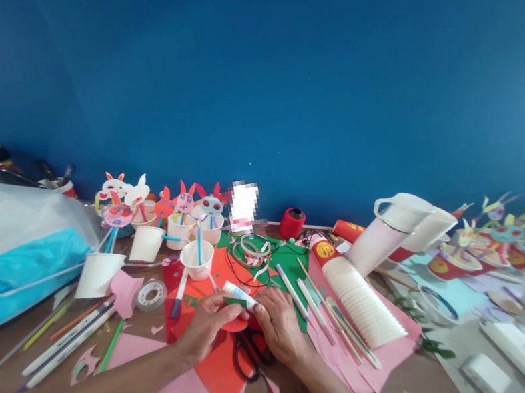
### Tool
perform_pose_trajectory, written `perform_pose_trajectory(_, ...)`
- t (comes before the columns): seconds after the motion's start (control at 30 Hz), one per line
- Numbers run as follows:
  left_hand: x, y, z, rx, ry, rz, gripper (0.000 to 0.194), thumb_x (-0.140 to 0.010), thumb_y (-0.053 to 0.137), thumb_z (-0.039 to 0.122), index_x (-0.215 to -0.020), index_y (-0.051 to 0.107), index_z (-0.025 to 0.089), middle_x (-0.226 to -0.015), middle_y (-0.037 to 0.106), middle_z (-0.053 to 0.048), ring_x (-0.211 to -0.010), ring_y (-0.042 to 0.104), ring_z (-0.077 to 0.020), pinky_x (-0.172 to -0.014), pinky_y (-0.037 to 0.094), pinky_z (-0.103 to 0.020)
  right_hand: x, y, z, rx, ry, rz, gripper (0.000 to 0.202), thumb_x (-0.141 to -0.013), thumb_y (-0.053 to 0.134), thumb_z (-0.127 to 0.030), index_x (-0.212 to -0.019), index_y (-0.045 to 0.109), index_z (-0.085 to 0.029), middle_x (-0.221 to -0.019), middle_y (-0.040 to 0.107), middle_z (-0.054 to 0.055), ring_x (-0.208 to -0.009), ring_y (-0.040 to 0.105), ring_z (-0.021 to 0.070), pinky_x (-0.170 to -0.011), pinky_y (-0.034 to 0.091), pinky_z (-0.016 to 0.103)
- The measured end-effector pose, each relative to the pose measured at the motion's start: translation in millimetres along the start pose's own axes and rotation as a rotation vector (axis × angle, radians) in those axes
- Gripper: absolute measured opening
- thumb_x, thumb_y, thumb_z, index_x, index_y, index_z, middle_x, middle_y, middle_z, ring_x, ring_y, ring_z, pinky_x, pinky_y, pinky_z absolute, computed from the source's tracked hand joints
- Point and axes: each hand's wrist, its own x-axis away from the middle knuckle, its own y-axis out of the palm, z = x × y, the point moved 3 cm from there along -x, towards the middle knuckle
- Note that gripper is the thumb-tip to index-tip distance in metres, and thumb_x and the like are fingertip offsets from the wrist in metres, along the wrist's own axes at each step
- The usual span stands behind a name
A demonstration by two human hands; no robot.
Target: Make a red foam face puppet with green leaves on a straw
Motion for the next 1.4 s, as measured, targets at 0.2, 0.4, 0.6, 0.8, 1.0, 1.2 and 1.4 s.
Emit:
perform_pose_trajectory(0.2, 1, 1.5, 4, -0.018, 0.017, -0.004, 0.016, -0.073, 0.058, 0.023, -0.07, 0.067, 0.011, -0.07, 0.066, -0.005, -0.076, 0.059, -0.0199, -0.078, 0.042, -0.032, 0, 0, 1, 0.001, 0.007, 0.024, 0.02, -0.088, 0.037, -0.024, -0.08, 0.055, -0.019, -0.078, 0.056, 0.004, -0.078, 0.05, 0.0189, -0.072, 0.038, 0.034)
perform_pose_trajectory(0.4, 0, 0.4, 3, -0.048, 0.012, -0.001, 0.017, -0.073, 0.058, 0.023, -0.069, 0.068, 0.01, -0.073, 0.067, -0.007, -0.079, 0.058, -0.0203, -0.079, 0.041, -0.032, 0, 2, 6, 0.057, -0.029, 0.102, 0.011, -0.083, 0.046, -0.023, -0.087, 0.055, -0.019, -0.088, 0.056, 0.006, -0.085, 0.051, 0.0209, -0.074, 0.038, 0.037)
perform_pose_trajectory(0.6, 0, 2.0, 4, 0.012, 0.023, -0.012, 0.013, -0.073, 0.06, 0.023, -0.075, 0.066, 0.011, -0.077, 0.067, -0.007, -0.078, 0.061, -0.0183, -0.082, 0.041, -0.033, 0, 2, 13, 0.128, -0.033, 0.1, 0.012, -0.083, 0.047, -0.022, -0.088, 0.057, -0.02, -0.088, 0.058, 0.005, -0.085, 0.052, 0.0214, -0.074, 0.037, 0.037)
perform_pose_trajectory(0.8, -4, -4.4, -8, -0.014, -0.069, 0.05, 0.015, -0.069, 0.06, 0.025, -0.079, 0.061, 0.013, -0.069, 0.067, -0.005, -0.071, 0.063, -0.0184, -0.07, 0.045, -0.031, -2, -5, 22, 0.273, 0.009, 0.102, 0.014, -0.083, 0.049, -0.027, -0.09, 0.06, -0.021, -0.088, 0.06, 0.005, -0.085, 0.053, 0.0214, -0.081, 0.033, 0.039)
perform_pose_trajectory(1.0, -7, -8.8, -9, -0.033, -0.134, 0.117, 0.018, -0.07, 0.054, 0.024, -0.083, 0.058, 0.012, -0.054, 0.061, -0.001, -0.056, 0.06, -0.016, -0.052, 0.046, -0.026, -3, -6, 29, 0.332, 0.027, 0.09, 0.014, -0.082, 0.051, -0.028, -0.089, 0.061, -0.022, -0.087, 0.06, 0.005, -0.086, 0.053, 0.0216, -0.076, 0.034, 0.035)
perform_pose_trajectory(1.2, 0, -2.5, -11, -0.102, -0.132, 0.012, 0.009, -0.071, 0.051, 0.022, -0.07, 0.054, 0.014, -0.047, 0.055, 0.002, -0.046, 0.056, -0.0131, -0.047, 0.044, -0.024, -3, -8, 29, 0.385, -0.009, 0.093, 0.014, -0.081, 0.051, -0.029, -0.088, 0.061, -0.023, -0.084, 0.06, 0.005, -0.083, 0.052, 0.0215, -0.072, 0.034, 0.034)
perform_pose_trajectory(1.4, 1, 0.3, -11, -0.115, -0.146, -0.051, 0.006, -0.069, 0.051, 0.02, -0.071, 0.052, 0.014, -0.06, 0.059, 0.0, -0.044, 0.056, -0.0111, -0.047, 0.045, -0.025, -4, -14, 24, 0.435, -0.037, 0.0, 0.015, -0.076, 0.056, -0.032, -0.087, 0.062, -0.023, -0.089, 0.059, 0.006, -0.083, 0.051, 0.0223, -0.07, 0.032, 0.034)
